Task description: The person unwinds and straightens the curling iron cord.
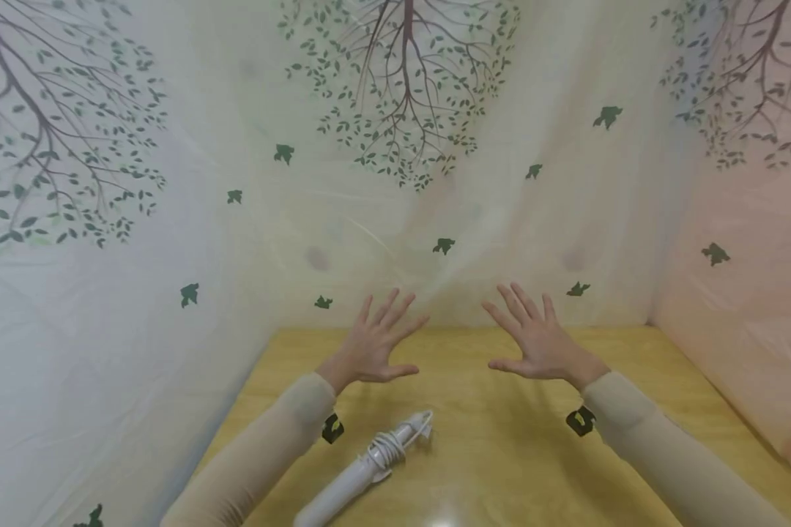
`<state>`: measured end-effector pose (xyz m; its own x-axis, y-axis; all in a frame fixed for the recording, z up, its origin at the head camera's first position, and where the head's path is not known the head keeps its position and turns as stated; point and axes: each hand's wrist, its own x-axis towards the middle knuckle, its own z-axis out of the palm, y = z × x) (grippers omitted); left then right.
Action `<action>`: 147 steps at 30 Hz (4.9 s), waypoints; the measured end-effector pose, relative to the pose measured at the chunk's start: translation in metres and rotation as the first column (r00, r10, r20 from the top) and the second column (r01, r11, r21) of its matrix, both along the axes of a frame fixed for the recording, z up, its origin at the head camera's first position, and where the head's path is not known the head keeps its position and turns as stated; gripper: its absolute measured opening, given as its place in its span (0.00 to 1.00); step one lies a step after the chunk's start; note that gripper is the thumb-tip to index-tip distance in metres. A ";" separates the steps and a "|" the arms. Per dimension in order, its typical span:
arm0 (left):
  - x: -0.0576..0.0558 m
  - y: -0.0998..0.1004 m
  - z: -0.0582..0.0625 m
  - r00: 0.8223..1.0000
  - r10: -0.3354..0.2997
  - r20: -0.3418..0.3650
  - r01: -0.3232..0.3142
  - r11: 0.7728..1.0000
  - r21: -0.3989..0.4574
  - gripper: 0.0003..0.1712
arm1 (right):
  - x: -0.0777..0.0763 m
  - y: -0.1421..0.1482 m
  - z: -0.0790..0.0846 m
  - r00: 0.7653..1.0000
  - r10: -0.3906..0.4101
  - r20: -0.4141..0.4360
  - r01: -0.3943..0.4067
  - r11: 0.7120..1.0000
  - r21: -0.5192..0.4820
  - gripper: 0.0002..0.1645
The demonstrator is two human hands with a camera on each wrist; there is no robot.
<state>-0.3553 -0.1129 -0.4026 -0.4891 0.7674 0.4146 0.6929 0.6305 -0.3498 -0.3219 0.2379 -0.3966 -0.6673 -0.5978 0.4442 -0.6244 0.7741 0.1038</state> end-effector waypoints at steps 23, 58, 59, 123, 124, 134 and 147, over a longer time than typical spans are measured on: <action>0.007 -0.009 0.000 0.998 -0.002 0.067 0.002 1.000 0.007 0.54 | 0.001 0.002 -0.001 0.998 0.022 0.066 -0.018 0.998 -0.063 0.56; 0.112 -0.080 -0.074 0.840 0.045 0.541 -0.204 0.950 0.238 0.41 | 0.008 -0.050 -0.051 0.959 0.262 0.111 -0.206 0.908 -0.364 0.28; 0.115 -0.082 -0.078 0.836 0.048 0.547 -0.210 0.948 0.238 0.41 | 0.009 -0.051 -0.052 0.957 0.265 0.116 -0.207 0.908 -0.366 0.28; 0.164 -0.096 -0.128 0.859 -0.046 0.510 -0.172 0.913 0.371 0.22 | 0.016 -0.102 -0.124 0.755 0.575 0.313 -0.402 0.785 -0.472 0.10; 0.164 -0.096 -0.129 0.860 -0.045 0.508 -0.171 0.913 0.371 0.22 | 0.017 -0.102 -0.124 0.758 0.570 0.315 -0.396 0.787 -0.473 0.09; 0.164 -0.093 -0.126 0.855 -0.017 0.518 -0.209 0.904 0.374 0.21 | 0.019 -0.100 -0.121 0.779 0.530 0.335 -0.347 0.810 -0.473 0.09; 0.154 -0.088 -0.117 0.852 -0.018 0.524 -0.244 0.871 0.426 0.22 | 0.019 -0.089 -0.108 0.816 0.476 0.329 -0.296 0.832 -0.469 0.09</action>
<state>-0.2010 -0.2012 -0.5200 -0.7960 0.4738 0.3766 0.5986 0.7084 0.3740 -0.3026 0.1493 -0.5044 -0.5877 -0.6885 0.4249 -0.7905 0.3767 -0.4830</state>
